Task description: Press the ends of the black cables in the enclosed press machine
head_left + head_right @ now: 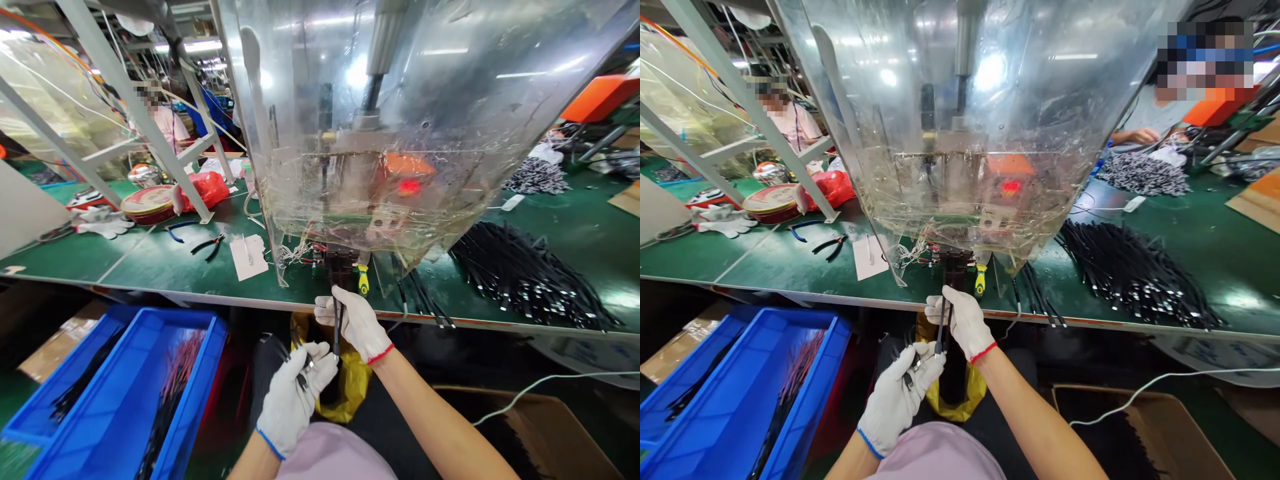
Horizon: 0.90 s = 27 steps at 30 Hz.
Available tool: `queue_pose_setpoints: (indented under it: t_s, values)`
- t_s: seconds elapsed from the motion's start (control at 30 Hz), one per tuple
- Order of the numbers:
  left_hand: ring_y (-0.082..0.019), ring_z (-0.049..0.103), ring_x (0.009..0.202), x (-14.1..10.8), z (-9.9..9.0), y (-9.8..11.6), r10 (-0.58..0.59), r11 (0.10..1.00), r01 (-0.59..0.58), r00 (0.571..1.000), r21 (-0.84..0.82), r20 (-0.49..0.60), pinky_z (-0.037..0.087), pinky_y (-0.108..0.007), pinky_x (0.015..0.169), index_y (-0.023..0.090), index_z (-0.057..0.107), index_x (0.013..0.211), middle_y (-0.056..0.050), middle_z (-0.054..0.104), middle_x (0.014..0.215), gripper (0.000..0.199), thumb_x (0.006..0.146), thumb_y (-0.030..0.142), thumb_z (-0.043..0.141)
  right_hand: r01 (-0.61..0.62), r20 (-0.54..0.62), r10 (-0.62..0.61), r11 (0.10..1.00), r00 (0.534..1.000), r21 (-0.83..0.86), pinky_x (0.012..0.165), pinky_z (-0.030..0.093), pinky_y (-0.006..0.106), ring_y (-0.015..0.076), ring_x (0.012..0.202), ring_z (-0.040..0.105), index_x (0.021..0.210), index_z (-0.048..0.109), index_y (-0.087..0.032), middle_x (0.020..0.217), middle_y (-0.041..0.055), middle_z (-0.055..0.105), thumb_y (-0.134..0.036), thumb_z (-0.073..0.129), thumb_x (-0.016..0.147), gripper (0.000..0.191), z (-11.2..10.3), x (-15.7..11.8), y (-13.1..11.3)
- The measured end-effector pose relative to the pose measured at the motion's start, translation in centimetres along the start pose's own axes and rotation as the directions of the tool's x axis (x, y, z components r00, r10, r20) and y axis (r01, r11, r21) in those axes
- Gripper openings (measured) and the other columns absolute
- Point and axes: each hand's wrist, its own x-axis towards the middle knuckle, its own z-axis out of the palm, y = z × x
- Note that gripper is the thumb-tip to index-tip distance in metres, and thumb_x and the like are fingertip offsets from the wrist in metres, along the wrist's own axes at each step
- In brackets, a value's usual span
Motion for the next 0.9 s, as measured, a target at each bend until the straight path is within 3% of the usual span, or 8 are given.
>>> queue_pose_setpoints:
  t_s: [0.17, 0.33, 0.43, 0.5, 0.63, 0.7, 0.77, 0.9]
  values:
    - [-0.026, 0.070, 0.094, -0.2, -0.1, 0.8, -0.067, 0.993, 0.053, 0.987, 0.103, 0.144, 0.059, -0.024, 0.057, 0.009, 0.069, 0.096, -0.017, 0.066, 0.119, 0.020, 0.089, 0.025, 0.059, 0.046, 0.007, -0.046, 0.997, 0.999, -0.068, 0.059, 0.058, 0.031, 0.0175, 0.055, 0.067, 0.051, 0.061, -0.012, 0.076, 0.0137, 0.073, -0.039, 0.067, 0.076, 0.037, -0.9, -0.5, 1.9]
    - [-0.031, 0.068, 0.099, -0.4, 1.0, 1.6, -0.145, 0.985, 0.117, 0.960, 0.129, 0.239, 0.061, -0.030, 0.065, 0.008, 0.068, 0.093, -0.018, 0.068, 0.111, 0.020, 0.087, 0.026, 0.060, 0.170, 0.044, -0.168, 0.883, 0.985, -0.437, 0.055, 0.053, 0.027, 0.0179, 0.062, 0.067, 0.065, 0.067, -0.015, 0.073, 0.0086, 0.072, -0.055, 0.064, 0.076, 0.041, -1.6, -1.0, 2.7]
    - [-0.031, 0.068, 0.098, -0.4, 0.7, 1.4, -0.105, 0.991, 0.081, 0.961, 0.102, 0.256, 0.059, -0.038, 0.084, 0.008, 0.069, 0.090, -0.016, 0.070, 0.106, 0.021, 0.082, 0.027, 0.067, 0.221, 0.087, -0.248, 0.587, 0.965, -0.779, 0.060, 0.051, 0.026, 0.0175, 0.064, 0.066, 0.075, 0.069, -0.019, 0.070, 0.0048, 0.070, -0.058, 0.054, 0.083, 0.043, -2.5, -1.6, 0.7]
    - [-0.031, 0.067, 0.099, -0.6, -0.2, 1.0, -0.030, 0.997, 0.009, 0.964, 0.081, 0.266, 0.053, -0.044, 0.095, 0.008, 0.071, 0.089, -0.015, 0.070, 0.104, 0.022, 0.078, 0.027, 0.072, 0.160, 0.023, -0.369, 0.345, 0.929, -0.925, 0.070, 0.050, 0.029, 0.0205, 0.076, 0.067, 0.088, 0.070, -0.022, 0.084, 0.0062, 0.071, -0.054, 0.052, 0.085, 0.037, -3.0, -1.6, -1.3]
    - [-0.033, 0.064, 0.106, -1.1, -3.2, 0.0, 0.077, 0.985, -0.114, 0.963, 0.130, 0.257, 0.048, -0.049, 0.101, 0.010, 0.072, 0.086, -0.013, 0.070, 0.102, 0.023, 0.076, 0.031, 0.075, -0.153, -0.062, -0.557, -0.118, 0.828, -0.981, 0.080, 0.048, 0.043, 0.0319, 0.094, 0.065, 0.122, 0.058, -0.019, 0.116, 0.0171, 0.061, -0.046, 0.051, 0.086, 0.046, -3.2, 0.1, -3.9]
    - [-0.032, 0.063, 0.107, -1.4, -4.9, -0.3, 0.110, 0.978, -0.145, 0.969, 0.149, 0.222, 0.048, -0.049, 0.101, 0.012, 0.073, 0.085, -0.012, 0.070, 0.101, 0.024, 0.075, 0.033, 0.076, -0.239, -0.085, -0.555, -0.210, 0.827, -0.948, 0.079, 0.048, 0.045, 0.0332, 0.092, 0.066, 0.128, 0.052, -0.015, 0.114, 0.0196, 0.060, -0.041, 0.051, 0.085, 0.051, -3.1, 1.3, -4.1]
    - [-0.031, 0.062, 0.108, -1.6, -6.3, -0.5, 0.129, 0.975, -0.159, 0.974, 0.155, 0.189, 0.048, -0.048, 0.101, 0.013, 0.073, 0.084, -0.011, 0.069, 0.101, 0.025, 0.072, 0.035, 0.078, -0.244, -0.136, -0.573, -0.115, 0.808, -0.963, 0.077, 0.049, 0.042, 0.0289, 0.089, 0.066, 0.130, 0.051, -0.015, 0.108, 0.0177, 0.062, -0.037, 0.051, 0.083, 0.051, -3.3, 2.3, -4.0]
    - [-0.032, 0.059, 0.113, -1.9, -8.1, 0.0, 0.149, 0.975, -0.172, 0.976, 0.143, 0.157, 0.049, -0.046, 0.100, 0.015, 0.073, 0.081, -0.009, 0.068, 0.097, 0.029, 0.066, 0.038, 0.082, 0.018, -0.274, -0.541, 0.472, 0.795, -0.881, 0.057, 0.049, 0.029, 0.0158, 0.059, 0.060, 0.124, 0.056, -0.017, 0.078, 0.0057, 0.066, -0.042, 0.050, 0.080, 0.050, -4.6, 2.4, -3.1]
